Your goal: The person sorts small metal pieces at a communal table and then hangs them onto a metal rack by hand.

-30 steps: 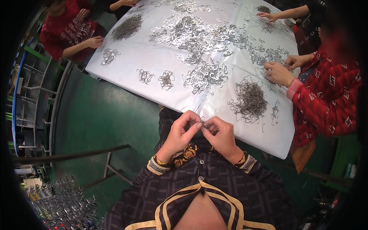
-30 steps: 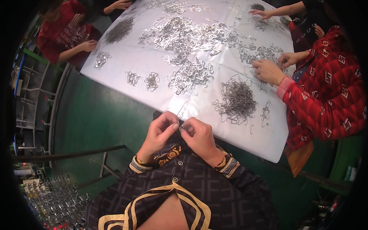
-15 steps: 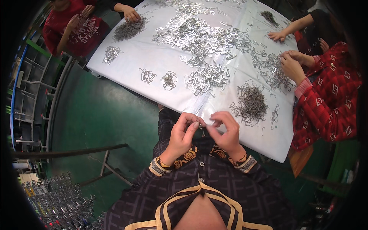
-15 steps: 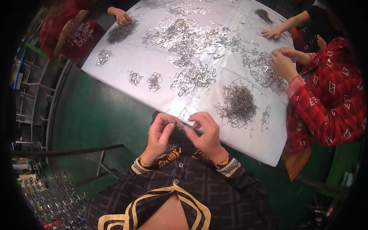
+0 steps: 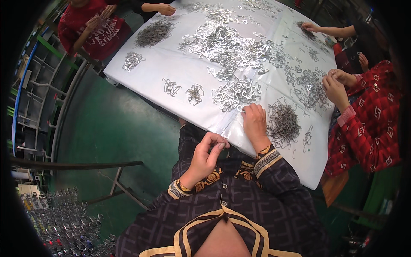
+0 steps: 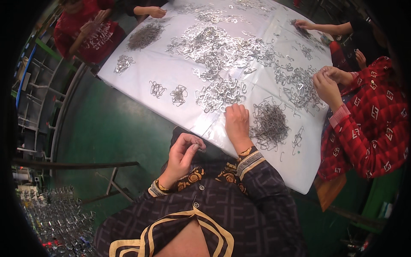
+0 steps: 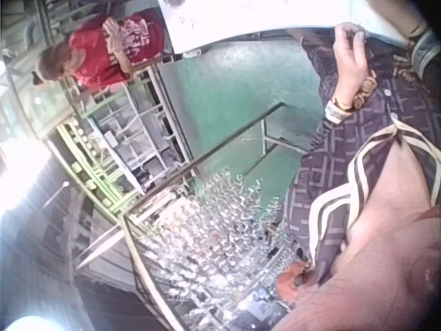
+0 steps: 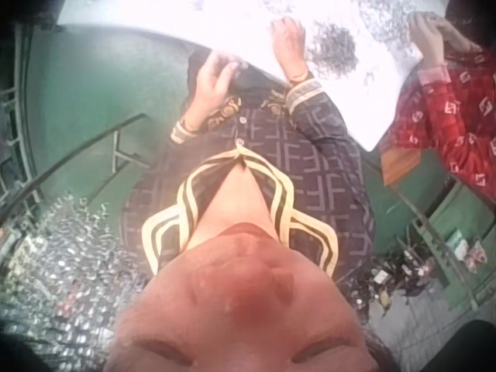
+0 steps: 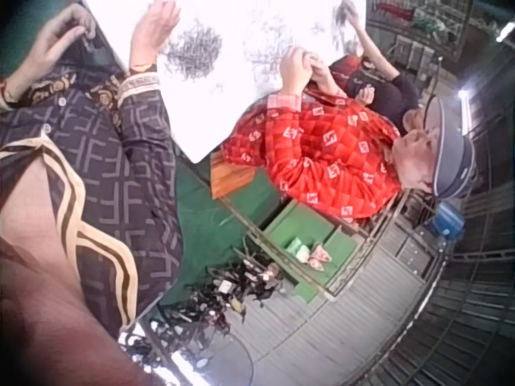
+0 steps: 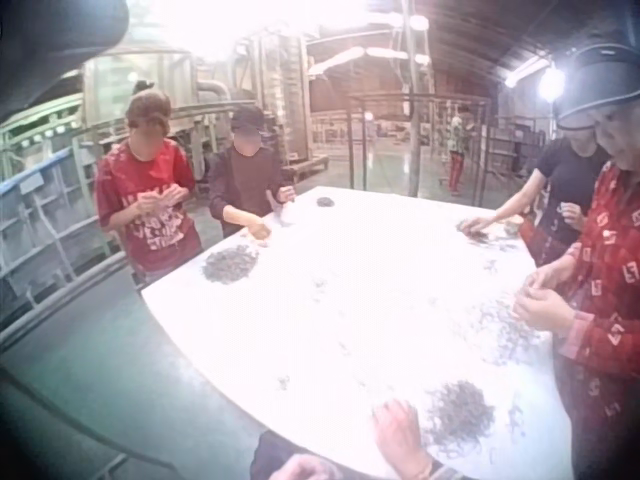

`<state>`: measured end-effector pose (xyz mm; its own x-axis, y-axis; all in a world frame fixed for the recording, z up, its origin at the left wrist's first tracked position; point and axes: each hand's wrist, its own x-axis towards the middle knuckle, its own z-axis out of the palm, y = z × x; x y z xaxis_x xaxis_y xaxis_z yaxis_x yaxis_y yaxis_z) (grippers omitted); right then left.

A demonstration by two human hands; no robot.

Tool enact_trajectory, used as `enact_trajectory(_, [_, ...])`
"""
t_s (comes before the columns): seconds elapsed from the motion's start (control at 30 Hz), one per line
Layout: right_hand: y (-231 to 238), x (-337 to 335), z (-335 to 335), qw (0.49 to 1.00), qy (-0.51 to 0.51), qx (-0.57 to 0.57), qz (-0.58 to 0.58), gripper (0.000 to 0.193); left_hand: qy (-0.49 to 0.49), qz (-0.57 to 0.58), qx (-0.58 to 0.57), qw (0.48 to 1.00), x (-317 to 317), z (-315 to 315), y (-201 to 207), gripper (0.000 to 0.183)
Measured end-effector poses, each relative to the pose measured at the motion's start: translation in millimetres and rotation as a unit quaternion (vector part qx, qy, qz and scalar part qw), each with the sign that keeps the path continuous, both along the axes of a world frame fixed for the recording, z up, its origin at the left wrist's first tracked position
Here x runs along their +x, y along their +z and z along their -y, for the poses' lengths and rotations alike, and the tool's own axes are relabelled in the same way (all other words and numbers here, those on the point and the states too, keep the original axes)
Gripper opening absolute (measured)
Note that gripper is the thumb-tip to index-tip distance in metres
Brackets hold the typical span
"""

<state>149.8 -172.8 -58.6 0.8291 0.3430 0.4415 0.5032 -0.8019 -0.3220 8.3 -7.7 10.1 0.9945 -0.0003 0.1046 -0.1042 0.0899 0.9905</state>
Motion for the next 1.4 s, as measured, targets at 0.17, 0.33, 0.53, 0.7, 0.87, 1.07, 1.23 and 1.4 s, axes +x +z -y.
enact_trajectory(0.17, [3, -2, 9, 0.995, -0.011, 0.071, -0.072, 0.009, 0.003, -0.011, 0.012, 1.0, 0, -1, -2, 0.004])
enact_trajectory(0.33, [26, -17, 19, 0.918, -0.018, 0.261, -0.299, 0.004, -0.009, -0.002, 0.02, 1.0, 3, 3, -7, 0.006])
enact_trajectory(0.53, [21, -16, 29, 0.813, 0.001, 0.385, -0.437, 0.014, -0.02, -0.02, 0.025, 0.999, 1, 5, -3, 0.006])
enact_trajectory(0.7, [17, -18, 26, 0.767, 0.013, 0.452, -0.456, 0.023, -0.014, -0.016, 0.035, 0.999, 0, 3, -7, 0.006])
enact_trajectory(0.87, [25, -22, 24, 0.832, -0.012, 0.378, -0.406, 0.022, 0.008, 0.019, 0.054, 0.998, 1, 6, -4, 0.005])
enact_trajectory(1.07, [28, -29, 22, 0.913, 0.005, 0.289, -0.288, 0.019, 0.019, 0.037, 0.054, 0.998, 2, 10, -6, 0.005])
enact_trajectory(1.23, [24, -31, 22, 0.915, -0.013, 0.267, -0.302, 0.015, -0.013, -0.025, 0.049, 0.998, 1, 7, -1, 0.006])
enact_trajectory(1.4, [37, -30, 25, 0.908, -0.015, 0.323, -0.264, 0.013, 0.017, 0.016, 0.036, 0.999, 4, 12, -7, 0.007])
